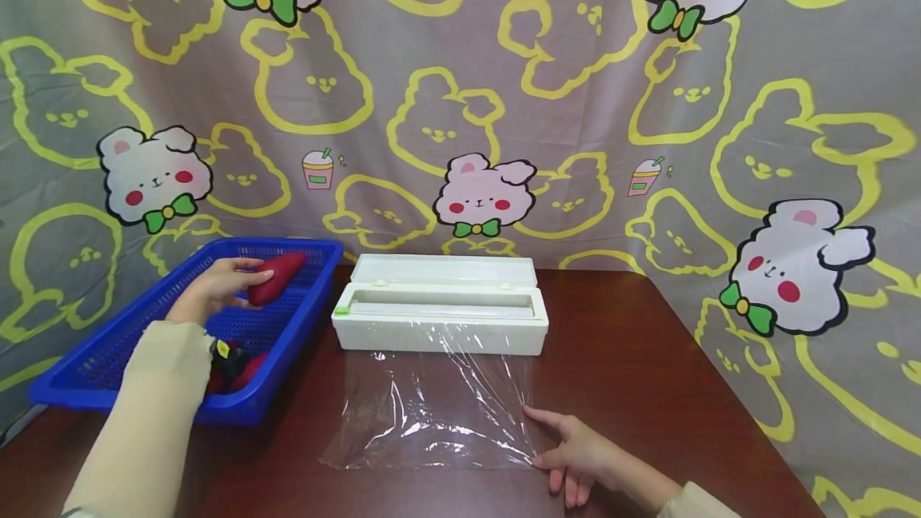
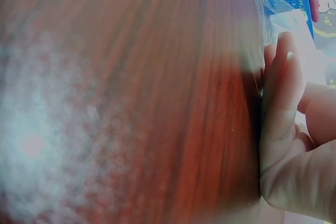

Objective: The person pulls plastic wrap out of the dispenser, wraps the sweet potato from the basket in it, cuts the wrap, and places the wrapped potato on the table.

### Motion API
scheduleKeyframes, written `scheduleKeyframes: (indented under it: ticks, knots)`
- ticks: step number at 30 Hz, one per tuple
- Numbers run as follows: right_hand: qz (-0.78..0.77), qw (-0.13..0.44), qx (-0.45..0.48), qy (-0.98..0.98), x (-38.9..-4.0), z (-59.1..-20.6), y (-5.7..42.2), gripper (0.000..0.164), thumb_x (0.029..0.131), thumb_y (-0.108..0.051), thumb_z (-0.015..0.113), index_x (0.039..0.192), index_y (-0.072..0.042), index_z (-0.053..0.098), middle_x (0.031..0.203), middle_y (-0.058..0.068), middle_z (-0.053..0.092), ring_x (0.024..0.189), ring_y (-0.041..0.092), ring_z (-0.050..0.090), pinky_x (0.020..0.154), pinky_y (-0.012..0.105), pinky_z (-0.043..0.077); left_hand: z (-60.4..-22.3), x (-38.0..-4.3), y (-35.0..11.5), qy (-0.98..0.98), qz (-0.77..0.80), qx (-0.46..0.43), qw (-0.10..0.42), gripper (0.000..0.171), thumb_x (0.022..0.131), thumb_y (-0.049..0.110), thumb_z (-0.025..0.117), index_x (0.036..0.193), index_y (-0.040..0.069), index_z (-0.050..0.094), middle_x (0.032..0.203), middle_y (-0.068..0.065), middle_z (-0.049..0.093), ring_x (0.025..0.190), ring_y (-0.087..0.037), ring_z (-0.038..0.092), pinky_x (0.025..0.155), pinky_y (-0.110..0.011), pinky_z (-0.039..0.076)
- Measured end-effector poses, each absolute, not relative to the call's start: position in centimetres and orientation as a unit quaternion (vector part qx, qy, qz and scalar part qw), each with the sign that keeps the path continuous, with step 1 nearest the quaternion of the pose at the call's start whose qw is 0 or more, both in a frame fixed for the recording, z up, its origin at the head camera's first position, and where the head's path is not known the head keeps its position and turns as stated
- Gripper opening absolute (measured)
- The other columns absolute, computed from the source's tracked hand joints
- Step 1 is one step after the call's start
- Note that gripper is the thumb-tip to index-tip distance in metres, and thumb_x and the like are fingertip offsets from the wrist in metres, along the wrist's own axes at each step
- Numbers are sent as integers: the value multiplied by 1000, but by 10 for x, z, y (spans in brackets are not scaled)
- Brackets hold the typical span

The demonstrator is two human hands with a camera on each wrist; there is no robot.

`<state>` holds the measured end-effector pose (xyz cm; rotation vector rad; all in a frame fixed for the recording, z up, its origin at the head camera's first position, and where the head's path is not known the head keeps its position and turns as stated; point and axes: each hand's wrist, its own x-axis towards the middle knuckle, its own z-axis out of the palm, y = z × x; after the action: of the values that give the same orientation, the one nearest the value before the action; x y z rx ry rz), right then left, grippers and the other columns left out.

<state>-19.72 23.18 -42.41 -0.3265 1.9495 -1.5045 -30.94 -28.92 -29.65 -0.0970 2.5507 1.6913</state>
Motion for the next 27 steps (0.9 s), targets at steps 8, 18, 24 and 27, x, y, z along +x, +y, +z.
scheduleKeyframes:
  ticks: [8,18,24,27]
  knots:
    - [-572,323,-123,744,-197,-423,231,75,82,-13,63,141,-5,18,51,8,54,34,10,51,31,20,38,-279,-300,-280,828,560,13,25,65,91,21,51,138,-9,17,134,-33,25,92,-23,52,70,-37,51]
    - [-574,323,-124,742,-196,-425,232,74,82,-13,63,141,-5,18,51,9,54,35,11,51,32,20,39,-261,-284,-241,845,525,95,21,60,88,18,57,136,-5,29,132,-29,33,84,-20,56,64,-28,49]
    - [-573,318,-129,744,-196,-424,232,74,82,-12,62,141,-6,18,51,9,54,34,11,51,31,20,39,-259,-275,-211,851,503,150,21,56,86,15,60,132,-5,36,127,-28,40,85,-23,57,62,-31,49]
    - [-574,318,-132,743,-196,-424,232,74,82,-12,62,141,-5,18,51,9,54,34,11,51,31,20,39,-264,-271,-197,844,506,176,31,54,85,13,60,131,-5,39,122,-27,43,91,-25,56,62,-32,50]
